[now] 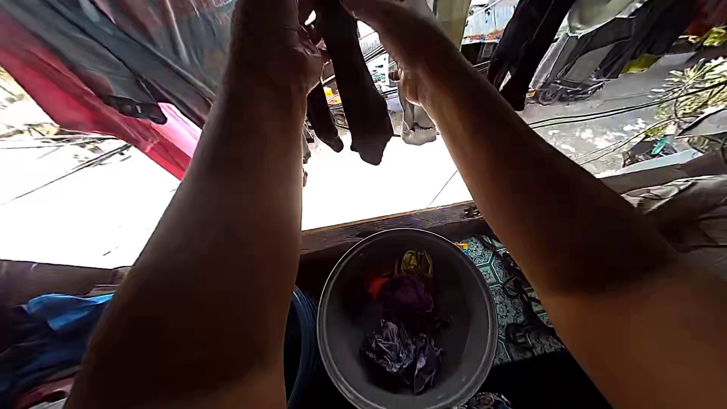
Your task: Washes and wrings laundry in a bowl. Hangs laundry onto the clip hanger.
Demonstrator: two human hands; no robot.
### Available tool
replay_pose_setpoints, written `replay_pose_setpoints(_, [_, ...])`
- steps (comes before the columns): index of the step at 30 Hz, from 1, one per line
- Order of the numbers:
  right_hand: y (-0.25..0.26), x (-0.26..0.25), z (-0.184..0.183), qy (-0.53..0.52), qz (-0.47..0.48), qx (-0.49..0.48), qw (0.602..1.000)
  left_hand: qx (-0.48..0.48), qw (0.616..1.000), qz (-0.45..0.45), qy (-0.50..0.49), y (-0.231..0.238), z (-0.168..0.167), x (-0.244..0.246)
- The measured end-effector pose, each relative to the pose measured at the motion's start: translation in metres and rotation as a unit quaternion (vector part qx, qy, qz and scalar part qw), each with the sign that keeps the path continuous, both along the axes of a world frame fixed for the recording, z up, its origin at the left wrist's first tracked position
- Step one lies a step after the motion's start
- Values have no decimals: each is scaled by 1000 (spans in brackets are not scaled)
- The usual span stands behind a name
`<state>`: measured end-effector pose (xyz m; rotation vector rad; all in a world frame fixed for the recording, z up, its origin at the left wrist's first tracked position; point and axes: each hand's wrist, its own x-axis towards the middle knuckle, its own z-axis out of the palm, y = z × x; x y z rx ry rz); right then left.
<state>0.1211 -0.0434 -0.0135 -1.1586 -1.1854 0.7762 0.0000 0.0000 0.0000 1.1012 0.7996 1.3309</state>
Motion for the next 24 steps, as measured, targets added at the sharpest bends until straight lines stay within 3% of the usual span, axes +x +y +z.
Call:
replay_pose_setpoints(3, [-58, 23, -84, -80, 54, -98, 991, 53, 988, 30, 141, -21, -26, -16])
replay_pose_setpoints(5, [-98, 39, -158, -147, 132, -244, 949, 63, 967, -13, 246, -44, -70, -36])
replay_pose_setpoints(7, [-132, 50, -231, -269, 212, -399, 851, 31, 926, -122, 356, -75, -135, -54])
replay_pose_setpoints(9, [-158, 48, -294, -376, 249, -497, 742, -4, 850, -265, 456, -109, -214, -64])
replay_pose_setpoints(11, [-179, 35, -334, -401, 246, -557, 684, -32, 769, -356, 529, -153, -296, -69])
replay_pose_setpoints(13, [-197, 22, -365, -372, 228, -592, 678, -86, 717, -360, 590, -204, -362, -72])
replay_pose_setpoints(15, [-206, 13, -381, -323, 231, -602, 693, -142, 657, -363, 646, -238, -386, -70])
replay_pose_setpoints(16, [-207, 11, -383, -299, 242, -600, 702, -154, 647, -349, 660, -248, -386, -69])
replay_pose_setpoints(19, [-209, 9, -379, -230, 269, -583, 731, -158, 649, -343, 661, -256, -381, -77])
replay_pose_setpoints(21, [-211, 5, -356, -176, 271, -578, 749, -139, 650, -375, 646, -255, -375, -87])
replay_pose_setpoints(24, [-218, 10, -325, -101, 280, -544, 785, -122, 702, -345, 611, -254, -360, -106])
